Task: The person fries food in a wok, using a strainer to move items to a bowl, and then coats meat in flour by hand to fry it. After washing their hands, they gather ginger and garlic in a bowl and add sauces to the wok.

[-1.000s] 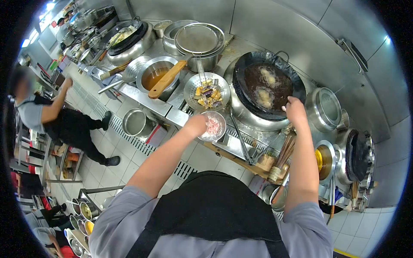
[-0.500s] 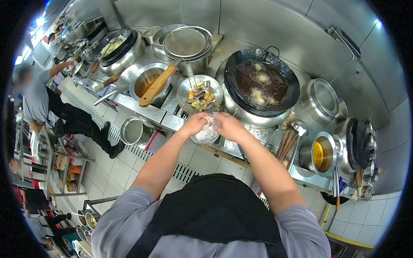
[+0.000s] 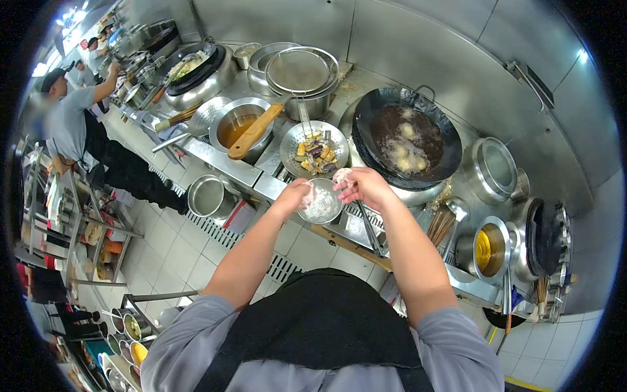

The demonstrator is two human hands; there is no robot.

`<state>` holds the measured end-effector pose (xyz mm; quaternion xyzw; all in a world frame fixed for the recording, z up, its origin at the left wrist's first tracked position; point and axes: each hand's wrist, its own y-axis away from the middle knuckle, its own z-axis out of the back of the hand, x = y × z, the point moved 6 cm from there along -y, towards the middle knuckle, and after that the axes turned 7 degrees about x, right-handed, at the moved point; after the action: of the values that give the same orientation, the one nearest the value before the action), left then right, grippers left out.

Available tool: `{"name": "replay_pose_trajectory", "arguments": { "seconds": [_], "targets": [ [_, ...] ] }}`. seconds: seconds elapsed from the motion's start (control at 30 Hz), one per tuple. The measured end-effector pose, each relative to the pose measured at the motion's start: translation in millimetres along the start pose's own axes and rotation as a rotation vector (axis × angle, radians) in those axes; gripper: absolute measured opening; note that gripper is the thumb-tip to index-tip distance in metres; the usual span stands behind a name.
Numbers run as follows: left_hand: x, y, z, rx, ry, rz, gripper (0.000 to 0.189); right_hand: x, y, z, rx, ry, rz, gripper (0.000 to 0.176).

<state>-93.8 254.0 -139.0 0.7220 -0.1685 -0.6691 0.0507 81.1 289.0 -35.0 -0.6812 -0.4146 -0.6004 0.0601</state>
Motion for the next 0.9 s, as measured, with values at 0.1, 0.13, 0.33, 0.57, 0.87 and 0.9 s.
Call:
{"name": "replay_pose_trajectory", "arguments": {
  "seconds": [0.1, 0.13, 0.33, 0.57, 0.87, 0.9],
  "targets": [
    [-28, 1, -25, 0.033, -0.022, -0.088, 0.026, -34, -23, 5, 0.051, -0.046, -0.093, 0.021],
    [-36, 4, -28, 0.037, -0.026, -0.089, 0.026, -42, -28, 1, 0.031, -0.015, -0.123, 0.019],
    [-44, -2, -33, -0.02, -0.766, -0.417, 0.027, -34, -19, -1, -0.077, 0.538, -0.103, 0.021],
    [-24, -2, -14, 0.001, -0.653, -0.246, 0.025, -39, -6, 9, 0.015, 0.193, -0.03, 0.025],
    [-52, 7, -48, 0.046, -0.705, -0.447, 0.028, -56, -23, -9, 0.087, -0.001, -0.057, 0.026],
    [-53, 9, -49, 0.043, -0.738, -0.435, 0.024, -58, -27, -6, 0.074, 0.113, -0.052, 0.026]
  ]
}}
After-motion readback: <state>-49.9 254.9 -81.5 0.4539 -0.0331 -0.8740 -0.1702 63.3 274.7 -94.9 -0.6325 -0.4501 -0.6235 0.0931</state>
